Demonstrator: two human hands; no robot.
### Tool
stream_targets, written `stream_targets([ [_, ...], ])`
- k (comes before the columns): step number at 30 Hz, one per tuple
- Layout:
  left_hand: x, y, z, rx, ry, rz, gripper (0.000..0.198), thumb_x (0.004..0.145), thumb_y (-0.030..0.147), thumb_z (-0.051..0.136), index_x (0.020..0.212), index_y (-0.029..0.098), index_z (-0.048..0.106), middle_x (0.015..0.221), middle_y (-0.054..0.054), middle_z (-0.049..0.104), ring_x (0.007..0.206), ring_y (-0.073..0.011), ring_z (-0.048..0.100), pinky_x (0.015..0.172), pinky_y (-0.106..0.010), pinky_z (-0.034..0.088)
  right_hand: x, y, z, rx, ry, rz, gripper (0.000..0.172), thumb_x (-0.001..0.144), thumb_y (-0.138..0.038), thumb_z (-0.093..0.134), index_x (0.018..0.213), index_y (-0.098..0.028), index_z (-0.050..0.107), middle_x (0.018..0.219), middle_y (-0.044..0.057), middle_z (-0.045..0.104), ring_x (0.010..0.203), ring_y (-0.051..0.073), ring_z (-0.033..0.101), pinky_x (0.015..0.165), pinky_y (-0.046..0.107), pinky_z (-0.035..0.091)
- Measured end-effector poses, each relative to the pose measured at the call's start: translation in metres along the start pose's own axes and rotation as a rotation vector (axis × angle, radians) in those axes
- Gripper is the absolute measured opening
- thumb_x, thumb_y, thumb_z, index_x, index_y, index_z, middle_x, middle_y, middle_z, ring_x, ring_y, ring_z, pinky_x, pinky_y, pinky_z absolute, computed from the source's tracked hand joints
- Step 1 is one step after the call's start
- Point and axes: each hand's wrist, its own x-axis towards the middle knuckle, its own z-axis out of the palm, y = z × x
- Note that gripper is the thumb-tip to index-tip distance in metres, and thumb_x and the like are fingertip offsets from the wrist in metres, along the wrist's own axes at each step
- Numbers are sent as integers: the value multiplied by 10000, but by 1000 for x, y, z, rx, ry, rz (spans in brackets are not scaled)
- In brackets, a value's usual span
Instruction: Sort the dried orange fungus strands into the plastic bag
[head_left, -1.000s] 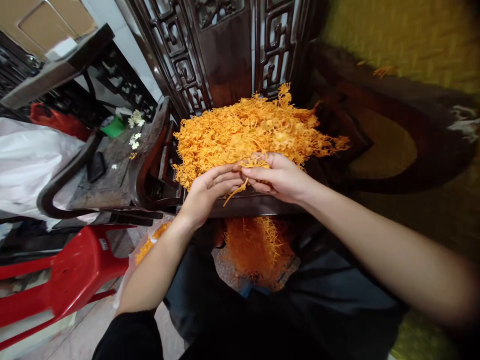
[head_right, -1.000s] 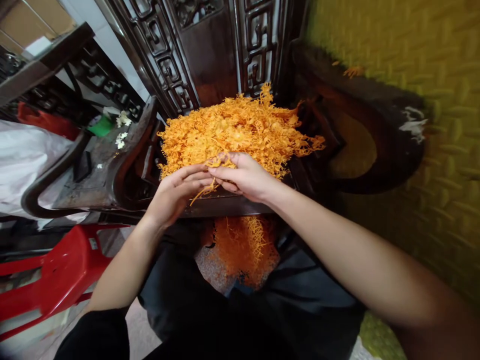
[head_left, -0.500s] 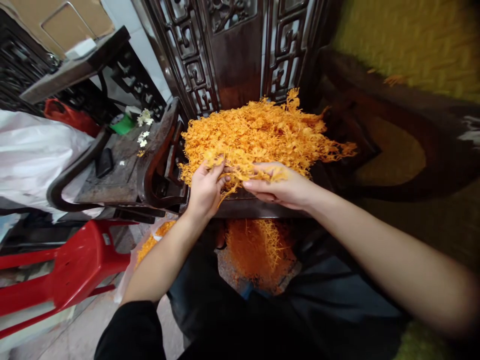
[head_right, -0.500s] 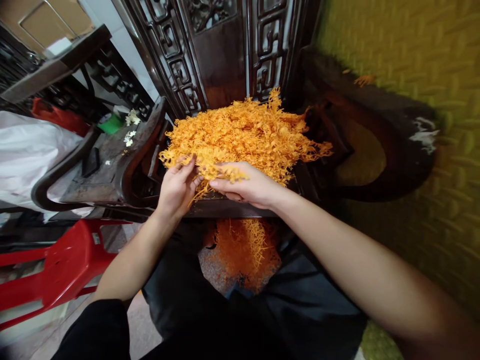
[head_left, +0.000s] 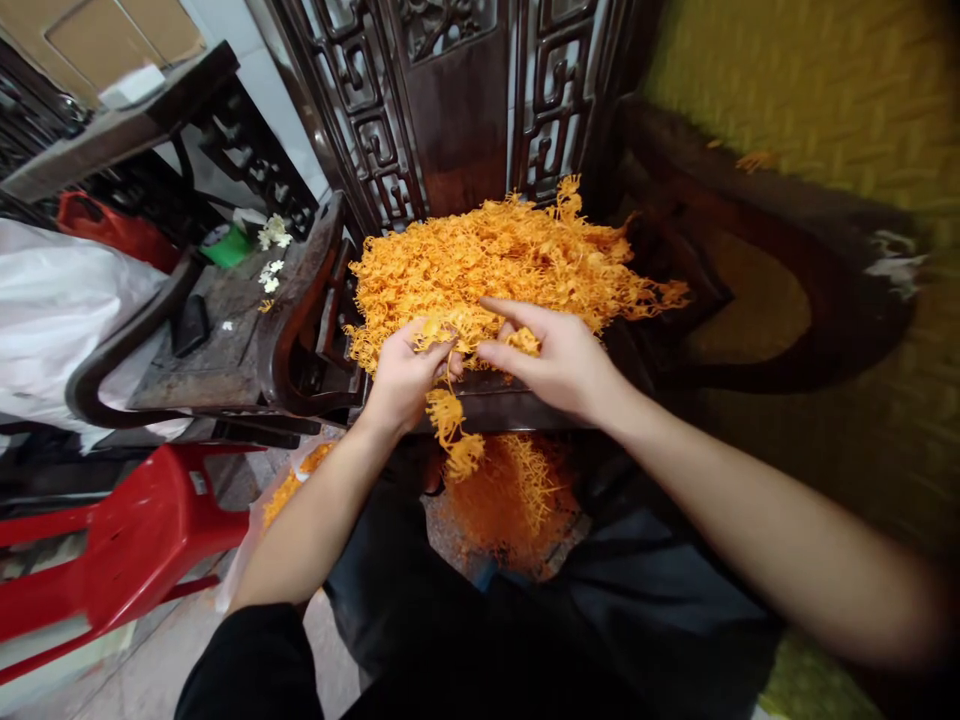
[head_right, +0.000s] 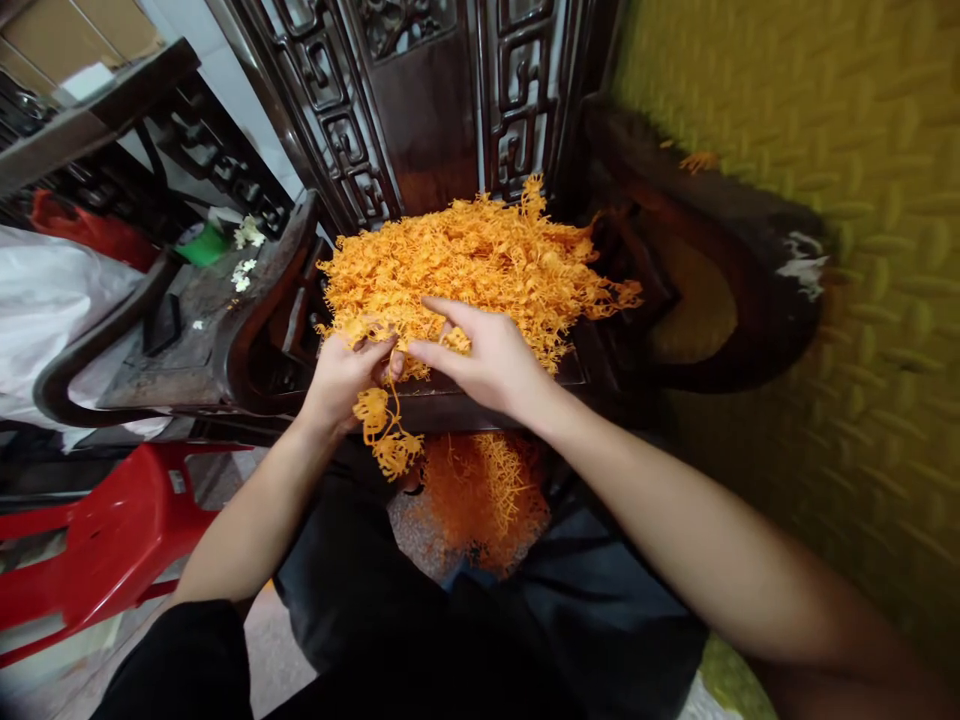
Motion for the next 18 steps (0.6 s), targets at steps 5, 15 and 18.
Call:
stream_targets([
  [5, 2, -2, 2, -42, -52, -163, 165, 801, 206, 793, 812, 121, 652, 567, 16, 647, 471, -68, 594, 499, -166, 471, -3, 2, 12, -150, 80, -266, 342, 947, -346, 702, 1234, -163, 738, 1051, 101, 779, 938, 246, 730, 881, 401, 573],
  [15, 7, 7, -11, -54, -121, -369, 235, 749, 131, 867, 839, 124, 649, 698, -31, 746, 567, -112, 709, 601, -206, 574, 4, 4, 10, -222, 188, -234, 216, 949, -311, 621, 770, -192, 645, 739, 46, 681, 685, 190, 597, 689, 343, 445],
  [18, 17, 11, -3, -113, -111, -357, 171, 770, 25, 784, 784, 114, 639, 672, -20, 715, 478, -68, 623, 520, -177, 516, 11, 0, 16, -164, 279, -134, 169, 899, -291, 657, 762, -198, 628, 719, 29, 670, 664, 184, 584, 680, 341, 431],
])
